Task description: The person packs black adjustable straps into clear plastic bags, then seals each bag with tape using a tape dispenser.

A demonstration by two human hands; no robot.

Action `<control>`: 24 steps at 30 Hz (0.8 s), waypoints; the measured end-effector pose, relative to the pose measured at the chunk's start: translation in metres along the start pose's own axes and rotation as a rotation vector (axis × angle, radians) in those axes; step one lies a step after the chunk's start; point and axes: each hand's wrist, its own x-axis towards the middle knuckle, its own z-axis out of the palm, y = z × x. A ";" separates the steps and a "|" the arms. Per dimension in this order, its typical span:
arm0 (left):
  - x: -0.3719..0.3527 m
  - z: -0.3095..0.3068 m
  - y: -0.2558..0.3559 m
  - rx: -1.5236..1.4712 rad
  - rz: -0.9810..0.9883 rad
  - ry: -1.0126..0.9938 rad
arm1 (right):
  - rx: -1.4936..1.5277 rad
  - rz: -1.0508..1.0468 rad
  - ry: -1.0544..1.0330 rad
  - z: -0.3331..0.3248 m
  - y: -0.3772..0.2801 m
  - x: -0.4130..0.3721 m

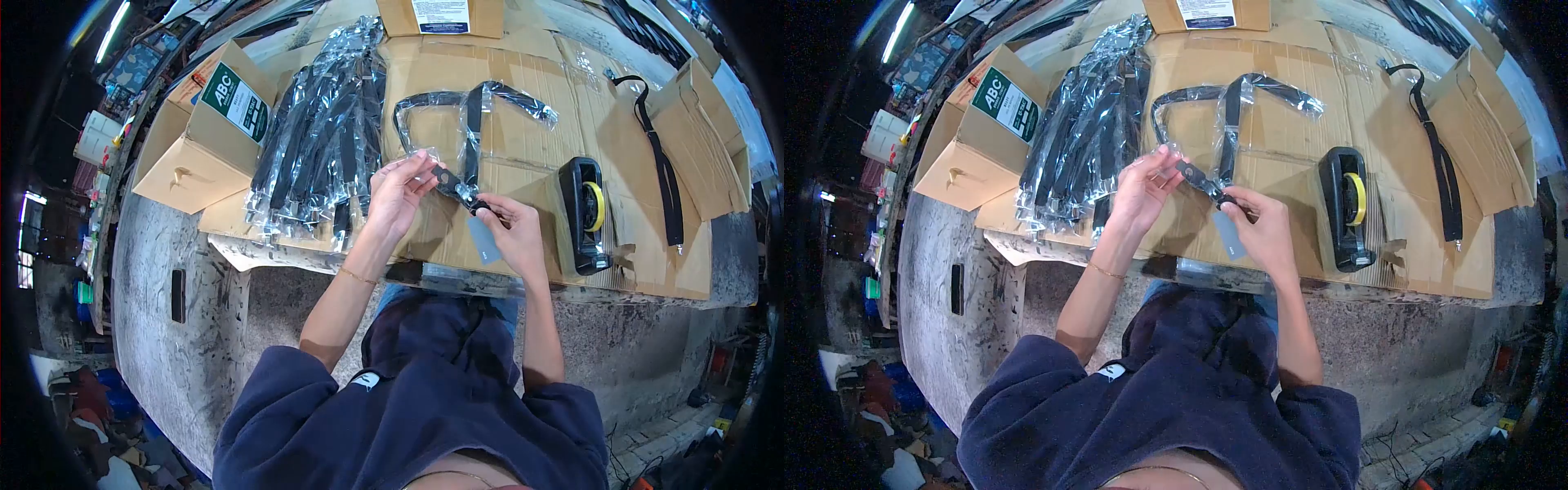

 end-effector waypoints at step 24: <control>-0.015 0.006 -0.032 0.358 -0.097 -0.210 | 0.169 -0.085 0.166 0.011 0.014 0.011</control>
